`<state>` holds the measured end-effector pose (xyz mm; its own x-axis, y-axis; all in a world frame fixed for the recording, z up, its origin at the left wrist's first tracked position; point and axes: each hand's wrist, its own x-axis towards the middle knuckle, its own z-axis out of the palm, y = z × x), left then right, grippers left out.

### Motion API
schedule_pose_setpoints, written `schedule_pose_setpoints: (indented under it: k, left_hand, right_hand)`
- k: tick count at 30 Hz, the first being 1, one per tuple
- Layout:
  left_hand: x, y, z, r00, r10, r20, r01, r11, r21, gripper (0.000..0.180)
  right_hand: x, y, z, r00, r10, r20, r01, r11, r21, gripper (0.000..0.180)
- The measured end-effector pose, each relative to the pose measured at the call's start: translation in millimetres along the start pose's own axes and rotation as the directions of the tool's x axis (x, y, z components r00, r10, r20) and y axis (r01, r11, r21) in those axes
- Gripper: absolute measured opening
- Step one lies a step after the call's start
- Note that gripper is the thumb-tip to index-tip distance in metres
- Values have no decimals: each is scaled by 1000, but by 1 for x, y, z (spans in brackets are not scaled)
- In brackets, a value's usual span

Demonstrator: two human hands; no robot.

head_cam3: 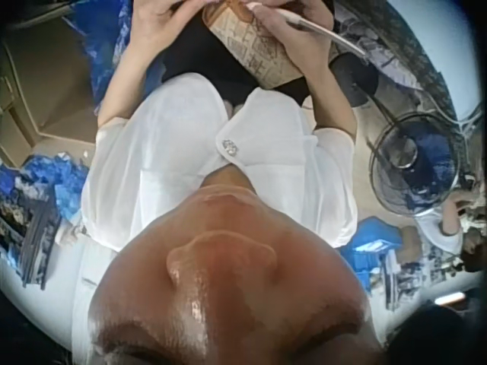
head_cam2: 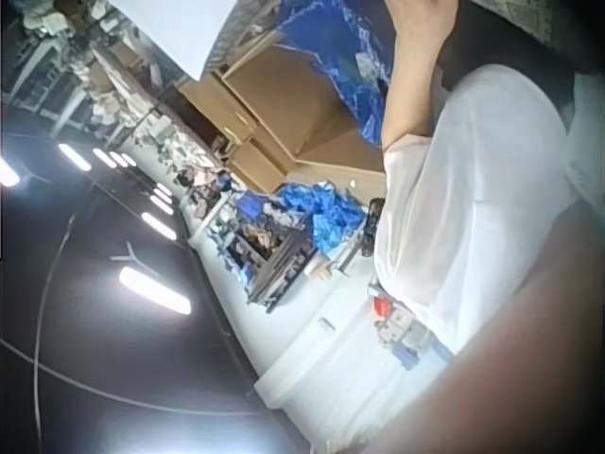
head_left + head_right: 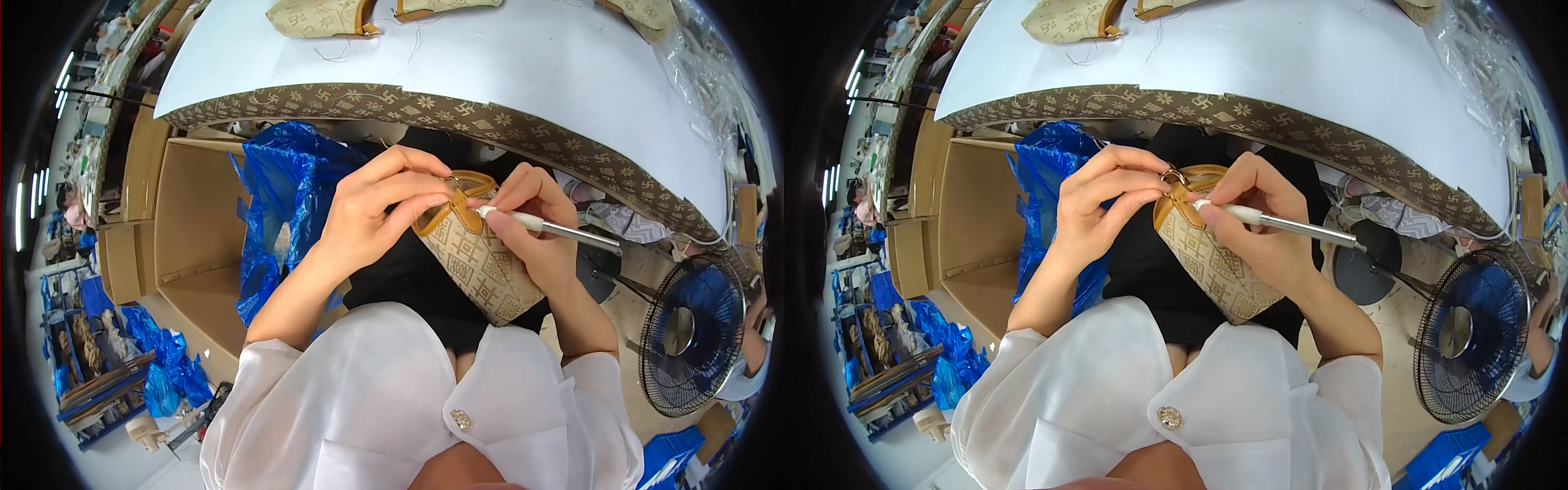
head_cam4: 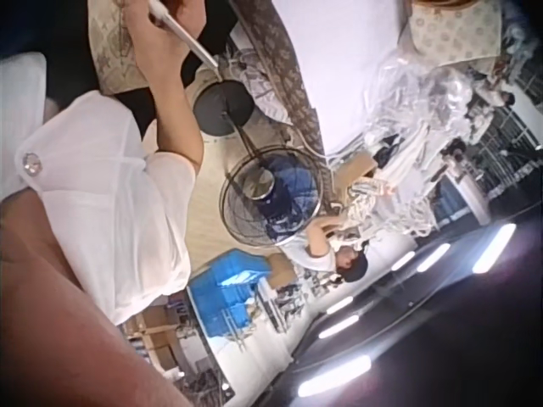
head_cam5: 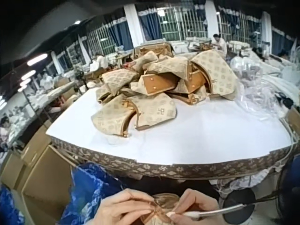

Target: Applying glue or sealant to the edges of handbag components using a small stick applicator at a factory workbench.

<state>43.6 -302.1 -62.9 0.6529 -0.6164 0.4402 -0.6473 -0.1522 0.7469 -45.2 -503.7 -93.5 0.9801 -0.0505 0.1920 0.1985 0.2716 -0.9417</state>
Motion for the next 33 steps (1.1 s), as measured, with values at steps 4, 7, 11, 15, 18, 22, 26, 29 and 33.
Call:
schedule_pose_setpoints:
  k: [4, 7, 11, 15, 18, 22, 26, 29, 33]
  left_hand:
    - [3, -13, 6, 998, 20, 57, -16, 997, -82, 9]
    - [6, -17, 10, 998, 24, 52, -18, 993, -113, 9]
    - [7, -20, 13, 999, -10, 52, 18, 988, -151, 10]
    - [7, -20, 15, 999, -26, 43, 33, 984, -175, 11]
    - [7, -20, 16, 999, -24, 39, 30, 983, -181, 11]
    - [7, -20, 16, 999, -23, 42, 30, 983, -183, 11]
    - [7, -20, 16, 999, -19, 43, 27, 982, -186, 11]
    - [6, -20, 16, 999, -18, 44, 26, 982, -188, 10]
    - [6, -20, 16, 999, -31, 40, 38, 982, -186, 9]
  right_hand:
    - [-1, -3, 4, 999, -36, 19, 38, 994, -101, 14]
    - [-2, -3, 3, 996, -70, 50, 78, 979, -188, 15]
    - [-2, -5, 4, 991, -108, 77, 126, 948, -293, 16]
    - [-2, -6, 5, 992, -101, 82, 123, 927, -354, 17]
    - [-2, -1, 6, 984, -175, 34, 173, 897, -407, 17]
    - [-2, -1, 7, 980, -198, 30, 191, 878, -439, 17]
    - [-2, 0, 6, 978, -205, 31, 198, 874, -445, 17]
    - [-5, -7, 4, 990, -123, 71, 142, 869, -475, 18]
    - [-5, -7, 2, 991, -87, 104, 127, 863, -489, 17]
